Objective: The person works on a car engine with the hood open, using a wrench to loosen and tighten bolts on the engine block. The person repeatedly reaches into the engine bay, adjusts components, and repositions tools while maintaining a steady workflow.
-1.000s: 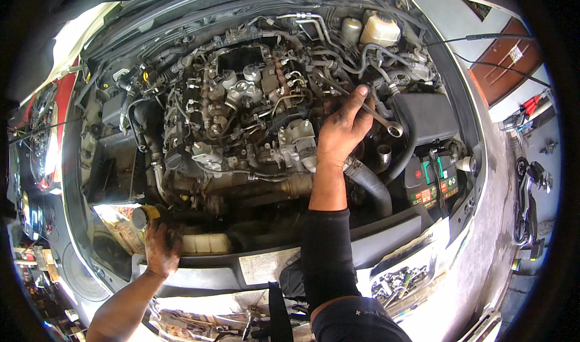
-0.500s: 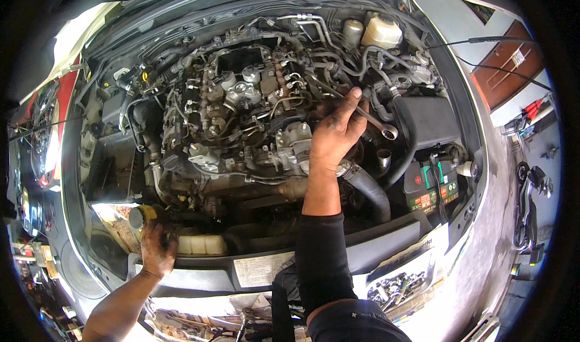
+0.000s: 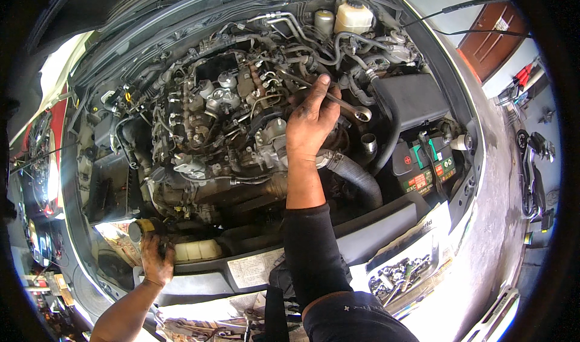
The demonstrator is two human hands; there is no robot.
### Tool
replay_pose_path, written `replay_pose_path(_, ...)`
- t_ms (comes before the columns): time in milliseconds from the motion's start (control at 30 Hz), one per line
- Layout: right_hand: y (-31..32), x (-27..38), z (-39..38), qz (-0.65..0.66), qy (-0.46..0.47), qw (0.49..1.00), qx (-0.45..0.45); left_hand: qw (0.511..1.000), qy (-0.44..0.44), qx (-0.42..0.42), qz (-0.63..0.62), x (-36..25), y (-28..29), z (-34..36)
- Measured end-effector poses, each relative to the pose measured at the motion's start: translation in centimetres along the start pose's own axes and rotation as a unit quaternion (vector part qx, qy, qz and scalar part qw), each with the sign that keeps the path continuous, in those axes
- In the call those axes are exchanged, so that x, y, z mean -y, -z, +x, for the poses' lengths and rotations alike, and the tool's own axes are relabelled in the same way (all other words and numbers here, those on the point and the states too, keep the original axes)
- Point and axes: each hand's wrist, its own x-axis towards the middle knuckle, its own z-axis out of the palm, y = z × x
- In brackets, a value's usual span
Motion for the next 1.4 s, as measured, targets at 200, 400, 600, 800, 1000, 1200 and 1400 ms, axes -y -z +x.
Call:
replay_pose_path(200,-0.1,-0.2,-0.2,-0.009,0.01,1.0,0.004,1.0,-0.012,-0.027,0.006,0.7,-0.6,-0.5)
replay_pose_path(400,-0.3,-0.2,-0.3,-0.007,-0.004,1.0,0.003,0.999,0.019,0.016,-0.026,-0.3,0.5,0.5)
replay_pose_path(600,-0.4,-0.4,-0.2,-0.018,0.003,1.0,-0.005,0.998,0.045,0.039,-0.027,-0.4,0.6,0.4)
replay_pose_path(800,-0.3,-0.3,-0.2,-0.024,0.003,1.0,0.007,1.0,-0.005,-0.017,-0.004,-0.2,0.2,0.3)
replay_pose_path(1000,-0.3,-0.1,-0.3,-0.019,-0.009,1.0,0.008,1.0,0.001,-0.005,-0.009,-0.3,0.4,0.4)
replay_pose_path(1200,-0.3,-0.2,-0.1,-0.032,0.014,0.999,0.007,1.0,0.02,0.017,-0.012,-0.5,0.6,0.7)
replay_pose_path(1400,-0.5,0.0,-0.2,-0.019,0.003,1.0,-0.007,0.999,0.031,0.029,-0.014,-0.7,0.8,0.6)
